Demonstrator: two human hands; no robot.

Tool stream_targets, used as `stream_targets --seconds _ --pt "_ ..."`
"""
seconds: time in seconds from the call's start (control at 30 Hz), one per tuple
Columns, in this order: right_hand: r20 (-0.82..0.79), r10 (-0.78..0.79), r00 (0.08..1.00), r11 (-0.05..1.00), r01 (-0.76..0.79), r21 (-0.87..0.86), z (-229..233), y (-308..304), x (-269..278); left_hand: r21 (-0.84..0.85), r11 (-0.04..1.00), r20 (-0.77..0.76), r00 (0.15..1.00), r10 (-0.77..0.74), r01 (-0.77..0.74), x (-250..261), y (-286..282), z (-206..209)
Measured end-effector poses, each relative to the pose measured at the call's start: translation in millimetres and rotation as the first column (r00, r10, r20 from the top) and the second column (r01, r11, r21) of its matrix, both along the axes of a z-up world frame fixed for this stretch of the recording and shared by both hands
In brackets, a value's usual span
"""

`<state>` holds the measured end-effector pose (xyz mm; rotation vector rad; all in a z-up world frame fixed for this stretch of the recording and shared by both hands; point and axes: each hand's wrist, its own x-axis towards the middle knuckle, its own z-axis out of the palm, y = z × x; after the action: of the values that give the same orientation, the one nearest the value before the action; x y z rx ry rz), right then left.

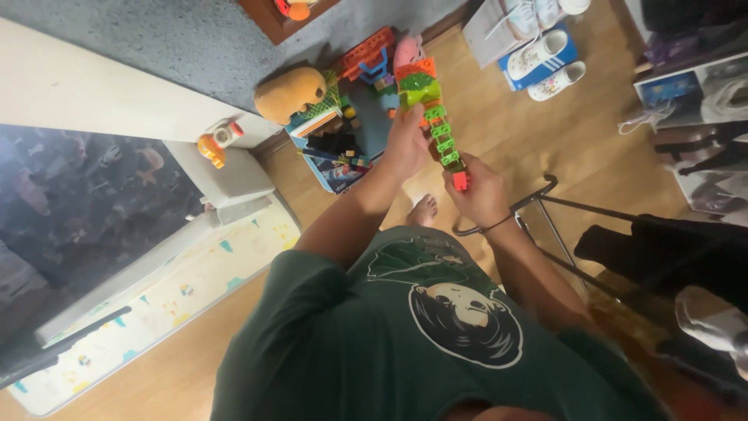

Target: Assembling and connecting plastic toy building blocks.

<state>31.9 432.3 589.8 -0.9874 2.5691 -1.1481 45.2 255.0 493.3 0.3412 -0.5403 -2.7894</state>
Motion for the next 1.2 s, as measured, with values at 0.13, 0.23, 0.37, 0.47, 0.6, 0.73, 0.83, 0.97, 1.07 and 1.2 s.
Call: stream_targets --seconds 0.13,0.23,0.37,0.47,0.6,0.73,0.83,0.97,1.07,1.2 --pt "-0.019 -0.007 1.0 1.0 0.007 -0.011 7 2 10 -0.099 0.995 0.097 0.995 0.017 -0.008 -3 4 0" --pt "-0.021 -0.017 1.0 0.999 0.016 -0.029 11 1 15 -0.153 0.988 0.096 0.995 0.034 -0.019 -2 4 8" --pt "-0.01 -0.04 0.999 0.998 0.039 -0.039 17 1 21 -0.165 0.986 0.102 0.994 0.048 -0.03 0 5 29" --pt "-0.001 -0.049 0.999 0.998 0.049 -0.047 22 0 23 -0.153 0.986 0.142 0.986 0.083 -0.061 -1 6 41" --pt "-0.008 -0.055 0.998 0.998 0.055 -0.043 22 1 25 -0.15 0.988 0.173 0.983 0.053 -0.027 0 1 41" --pt "-0.017 -0.055 0.998 0.997 0.054 -0.055 21 0 26 -0.189 0.982 0.129 0.99 0.048 -0.022 -1 -2 42" --pt "-0.017 -0.058 0.998 0.996 0.056 -0.065 21 -1 26 -0.221 0.974 0.049 0.997 0.055 -0.043 0 -2 43" --pt "-0.005 -0.068 0.998 0.996 0.067 -0.061 19 -3 25 -0.223 0.972 -0.036 0.997 0.069 -0.075 -1 -3 40" --pt "0.0 -0.065 0.998 0.996 0.065 -0.055 20 -4 24 -0.285 0.954 0.044 0.993 0.106 -0.089 -4 -5 41" --pt "0.003 -0.06 0.998 0.997 0.06 -0.054 22 -6 24 -0.398 0.908 0.02 0.988 0.153 -0.133 -5 -6 45"
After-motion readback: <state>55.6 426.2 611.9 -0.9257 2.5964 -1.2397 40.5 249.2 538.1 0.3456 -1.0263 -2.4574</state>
